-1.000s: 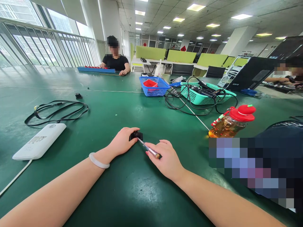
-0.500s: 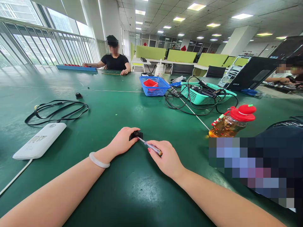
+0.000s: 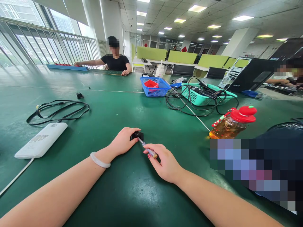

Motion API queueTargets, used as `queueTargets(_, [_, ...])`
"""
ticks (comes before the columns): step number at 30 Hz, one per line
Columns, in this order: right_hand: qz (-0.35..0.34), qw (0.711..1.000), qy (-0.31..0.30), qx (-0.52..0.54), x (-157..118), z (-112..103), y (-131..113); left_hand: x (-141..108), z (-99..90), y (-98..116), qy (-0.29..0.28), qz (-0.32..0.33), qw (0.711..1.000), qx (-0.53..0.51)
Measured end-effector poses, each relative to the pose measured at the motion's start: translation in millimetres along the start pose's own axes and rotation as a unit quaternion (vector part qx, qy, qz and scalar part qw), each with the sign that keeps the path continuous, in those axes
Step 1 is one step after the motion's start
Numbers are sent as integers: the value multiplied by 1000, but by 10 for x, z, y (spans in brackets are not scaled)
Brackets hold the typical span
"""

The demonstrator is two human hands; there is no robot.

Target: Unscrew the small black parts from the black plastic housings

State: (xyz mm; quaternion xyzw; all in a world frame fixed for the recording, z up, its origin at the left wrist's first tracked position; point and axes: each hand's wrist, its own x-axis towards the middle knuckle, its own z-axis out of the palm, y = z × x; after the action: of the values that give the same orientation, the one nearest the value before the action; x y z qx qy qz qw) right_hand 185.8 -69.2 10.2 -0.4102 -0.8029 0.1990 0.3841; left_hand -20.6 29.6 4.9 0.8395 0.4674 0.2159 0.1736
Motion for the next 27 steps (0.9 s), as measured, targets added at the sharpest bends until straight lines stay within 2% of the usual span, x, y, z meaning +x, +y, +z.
queueTargets(4, [-19,1000,-7,1,-2,0,20,1,3,-5,3,6,1000,3])
queueTargets(11, [13,998,42,-50,8,-11,28,2,-9,12,-3,-4,1000,1])
queueTargets(16, [9,996,55,-69,15,-12,23,2,-3,-3,-5,-5,1000,-1])
queueTargets(27, [28,995,56,-73,27,-32,4,4,-16,15,-13,-8,1000,7])
